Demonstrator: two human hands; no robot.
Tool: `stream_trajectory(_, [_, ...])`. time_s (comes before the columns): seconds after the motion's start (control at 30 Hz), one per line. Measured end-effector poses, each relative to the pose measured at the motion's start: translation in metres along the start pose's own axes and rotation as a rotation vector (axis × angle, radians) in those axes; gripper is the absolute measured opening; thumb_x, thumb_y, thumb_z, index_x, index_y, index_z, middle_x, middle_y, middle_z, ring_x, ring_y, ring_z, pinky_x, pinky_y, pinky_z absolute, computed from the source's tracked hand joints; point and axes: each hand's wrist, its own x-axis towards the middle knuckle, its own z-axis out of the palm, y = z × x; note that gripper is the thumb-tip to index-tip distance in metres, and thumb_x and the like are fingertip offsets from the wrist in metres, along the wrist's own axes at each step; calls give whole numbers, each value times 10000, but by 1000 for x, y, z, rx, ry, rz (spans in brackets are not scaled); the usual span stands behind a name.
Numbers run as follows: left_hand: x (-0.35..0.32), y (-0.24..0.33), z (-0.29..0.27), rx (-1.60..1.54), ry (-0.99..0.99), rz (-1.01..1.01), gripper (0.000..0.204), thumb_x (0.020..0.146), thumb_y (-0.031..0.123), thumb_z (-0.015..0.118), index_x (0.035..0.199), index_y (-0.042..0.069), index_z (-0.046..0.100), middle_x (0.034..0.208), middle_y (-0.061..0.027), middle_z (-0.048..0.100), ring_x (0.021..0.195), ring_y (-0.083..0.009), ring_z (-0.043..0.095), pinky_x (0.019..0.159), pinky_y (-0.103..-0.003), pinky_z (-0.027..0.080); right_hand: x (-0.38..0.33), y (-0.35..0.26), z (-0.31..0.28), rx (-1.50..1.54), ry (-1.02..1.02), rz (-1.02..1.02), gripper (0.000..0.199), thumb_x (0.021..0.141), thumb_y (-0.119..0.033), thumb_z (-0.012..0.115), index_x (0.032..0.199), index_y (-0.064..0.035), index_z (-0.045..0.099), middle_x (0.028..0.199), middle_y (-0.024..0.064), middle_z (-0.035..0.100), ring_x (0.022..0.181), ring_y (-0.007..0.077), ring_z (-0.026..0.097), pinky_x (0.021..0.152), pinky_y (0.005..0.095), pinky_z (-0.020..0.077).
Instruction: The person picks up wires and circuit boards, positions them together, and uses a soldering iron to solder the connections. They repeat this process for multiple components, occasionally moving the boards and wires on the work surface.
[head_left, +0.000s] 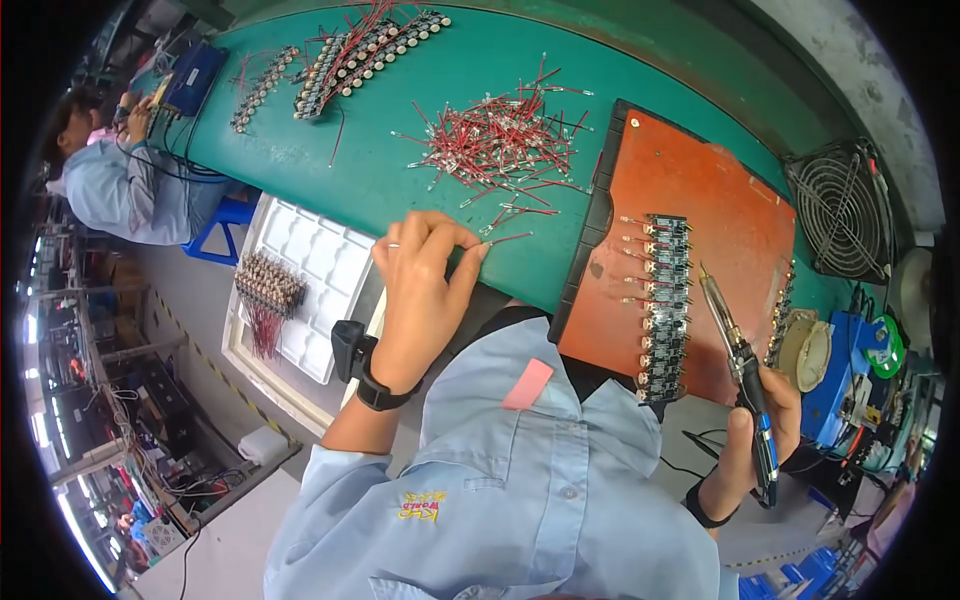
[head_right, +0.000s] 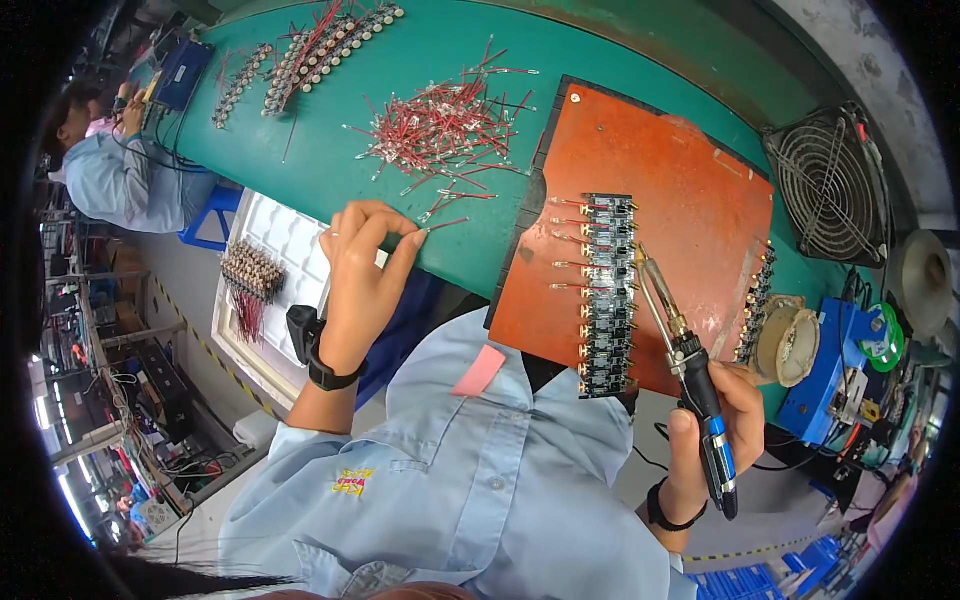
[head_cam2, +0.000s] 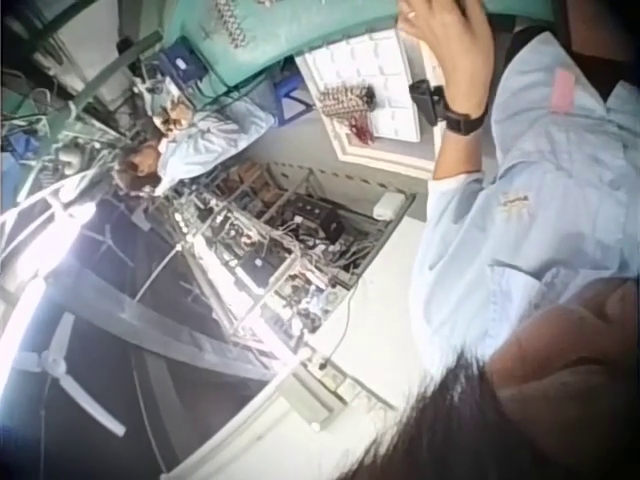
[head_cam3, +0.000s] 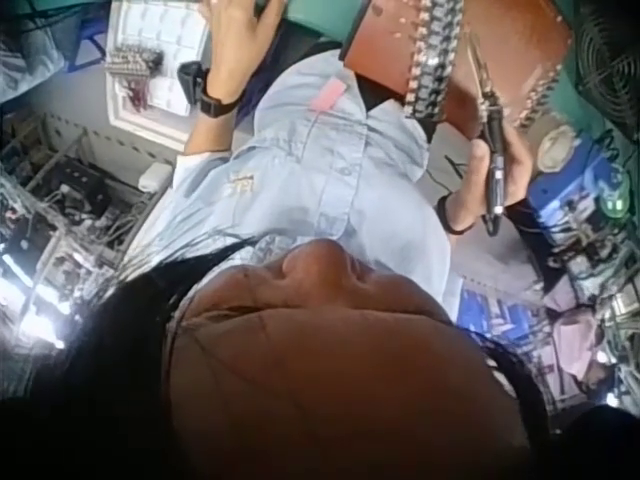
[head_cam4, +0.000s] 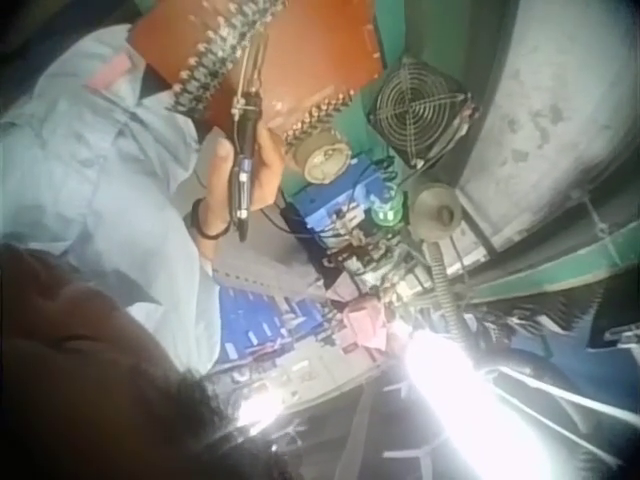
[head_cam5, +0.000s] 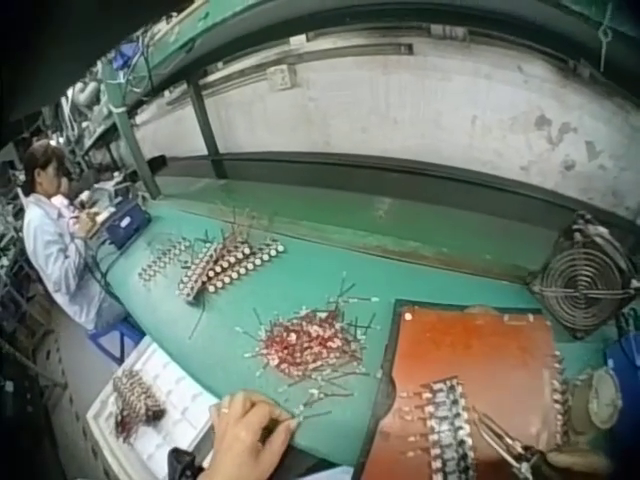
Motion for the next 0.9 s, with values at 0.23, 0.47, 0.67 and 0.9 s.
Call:
stream_trajectory(0.23, [4, 40, -12, -299, -179, 179, 91, 806, 94, 701, 840, 76, 619, 951, -30, 557, 919, -219, 495, 818, -354, 289, -3, -11, 16, 189, 10, 85, 536, 807, -262, 763, 1173, 62, 542, 1046, 161, 623, 829, 208, 663, 732, 290, 522])
stream_trajectory(0.47, [5, 88, -22, -532, -476, 355, 94, 820, 100, 694, 856, 66, 613, 977, -35, 575, 928, -217, 498, 831, -352, 296, 13, -14, 36, 283, -181, 9, 450, 839, 17, 686, 1260, 35, 525, 1077, 127, 640, 924, 185, 672, 784, 279, 537])
stream_trajectory(0.67, [6, 100, -13, -581, -502, 436, 130, 805, 123, 719, 871, 56, 628, 970, -64, 607, 899, -234, 538, 864, -361, 348, 9, -13, 32, 189, -253, 18, 467, 821, 35, 688, 1250, 44, 504, 1067, 135, 646, 904, 134, 638, 814, 265, 521])
stream_trajectory(0.9, [-7, 117, 13, -621, -285, 594, 161, 764, 76, 732, 883, 47, 628, 840, -42, 600, 794, -214, 572, 820, -376, 382, 6, -12, 38, 76, -184, -42, 449, 830, 38, 676, 1245, 42, 507, 1038, 112, 648, 883, 120, 632, 797, 254, 515])
